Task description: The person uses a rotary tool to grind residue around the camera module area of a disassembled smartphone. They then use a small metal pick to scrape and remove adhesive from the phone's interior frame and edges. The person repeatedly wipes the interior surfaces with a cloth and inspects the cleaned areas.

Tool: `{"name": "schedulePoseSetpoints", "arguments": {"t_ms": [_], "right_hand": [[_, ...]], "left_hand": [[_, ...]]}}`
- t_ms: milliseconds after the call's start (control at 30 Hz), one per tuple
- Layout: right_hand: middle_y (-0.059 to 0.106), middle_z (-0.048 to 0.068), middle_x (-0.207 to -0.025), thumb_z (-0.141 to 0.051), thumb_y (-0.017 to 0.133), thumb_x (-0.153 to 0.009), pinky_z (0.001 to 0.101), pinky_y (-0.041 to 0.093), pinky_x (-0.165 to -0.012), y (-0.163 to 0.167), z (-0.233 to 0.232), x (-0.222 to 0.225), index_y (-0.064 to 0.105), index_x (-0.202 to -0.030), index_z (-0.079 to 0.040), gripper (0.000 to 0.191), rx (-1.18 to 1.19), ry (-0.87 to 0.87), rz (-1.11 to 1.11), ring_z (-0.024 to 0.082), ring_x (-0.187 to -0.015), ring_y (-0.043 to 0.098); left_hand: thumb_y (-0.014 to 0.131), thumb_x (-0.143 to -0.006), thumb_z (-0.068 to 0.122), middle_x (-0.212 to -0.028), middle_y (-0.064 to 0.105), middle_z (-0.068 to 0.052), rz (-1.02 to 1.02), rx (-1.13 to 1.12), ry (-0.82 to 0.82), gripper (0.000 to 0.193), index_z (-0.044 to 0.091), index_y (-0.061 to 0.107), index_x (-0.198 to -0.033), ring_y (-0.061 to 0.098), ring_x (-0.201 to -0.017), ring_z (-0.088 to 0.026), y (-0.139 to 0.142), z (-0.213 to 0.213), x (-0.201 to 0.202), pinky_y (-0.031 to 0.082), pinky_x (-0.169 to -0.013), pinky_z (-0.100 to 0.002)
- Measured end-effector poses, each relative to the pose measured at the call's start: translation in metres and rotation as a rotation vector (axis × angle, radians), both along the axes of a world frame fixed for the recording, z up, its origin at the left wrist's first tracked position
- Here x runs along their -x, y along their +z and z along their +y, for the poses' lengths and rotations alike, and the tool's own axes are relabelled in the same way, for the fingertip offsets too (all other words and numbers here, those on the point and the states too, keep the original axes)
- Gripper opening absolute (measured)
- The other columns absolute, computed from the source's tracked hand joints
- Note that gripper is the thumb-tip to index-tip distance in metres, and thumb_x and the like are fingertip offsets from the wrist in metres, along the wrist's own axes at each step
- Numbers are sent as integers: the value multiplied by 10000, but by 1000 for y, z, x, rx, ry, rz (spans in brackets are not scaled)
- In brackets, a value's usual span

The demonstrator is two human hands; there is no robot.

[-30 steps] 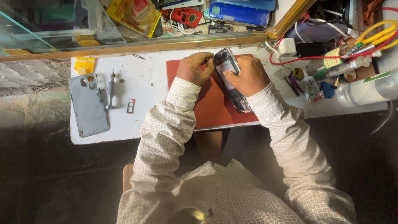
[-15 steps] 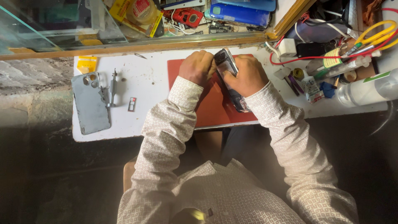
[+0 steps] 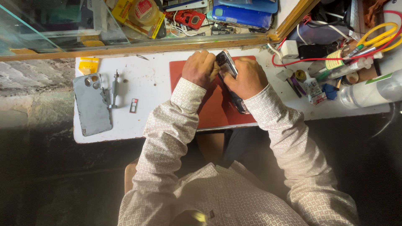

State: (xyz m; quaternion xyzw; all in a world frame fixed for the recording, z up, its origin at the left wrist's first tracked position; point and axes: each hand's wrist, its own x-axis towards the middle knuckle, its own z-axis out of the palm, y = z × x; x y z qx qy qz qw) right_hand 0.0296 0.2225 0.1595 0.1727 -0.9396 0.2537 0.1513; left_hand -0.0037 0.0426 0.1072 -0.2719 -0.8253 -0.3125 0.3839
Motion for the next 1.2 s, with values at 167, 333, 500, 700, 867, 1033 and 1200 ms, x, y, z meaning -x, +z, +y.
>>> {"name": "schedulePoseSetpoints", "arguments": {"t_ms": [167,333,500,700,867,1033,1200], "right_hand": [[636,209,-745,-235,782,-832,505,485,-640,-1,2,-1,672,-791,15,276,30,16,-12,411,-699,638],[614,220,-714,-231,787,-806,507,481,-645,-1,8,2,605,-720,39,336,7,22,4,418,-694,629],[633,230,-713,-220,775,-833,463,498,-631,0,16,0,622,-741,48,321,88,-9,-79,370,-671,651],[764,98,-853,-202,729,-871,320,552,-633,-4,47,-3,749,-997,-23,220,438,-100,-339,164,-703,718],[742,20,-907,-189,746,-898,272,516,-728,-24,96,-21,748,-1066,-25,234,687,-68,-310,79,-779,654],[704,33,-884,-191,786,-974,284,391,-665,-12,152,-42,715,-1010,10,216,906,-273,-269,125,-727,543],[740,16,-1053,-146,713,-947,257,517,-914,27,171,-71,744,-1117,-29,209,1091,-133,-256,118,-932,674]], "left_hand": [[711,-797,15,-798,543,-105,-30,-118,-9,192,58,531,-847,574,-730,-304,-5,2,1,490,-658,-434],[696,-816,8,-819,579,-113,-47,-210,-32,168,50,560,-905,606,-750,-318,-8,-2,2,510,-666,-426],[675,-919,72,-968,625,-133,-335,-243,204,134,51,597,-1027,628,-898,-317,-25,-8,12,517,-782,-446],[657,-924,422,-1374,490,-267,-457,129,467,708,-37,466,-1428,475,-1289,-429,-49,3,20,381,-1062,-597],[657,-810,606,-1493,407,-302,-476,439,308,905,-34,470,-1423,423,-1391,-517,-9,30,-26,355,-1058,-654],[614,-901,580,-1476,425,-296,-642,595,-495,785,-6,484,-1407,455,-1335,-472,5,57,-136,415,-1030,-605],[586,-936,524,-1440,464,-284,-1044,394,-887,707,2,518,-1408,507,-1275,-432,14,19,-179,469,-989,-555]]}}
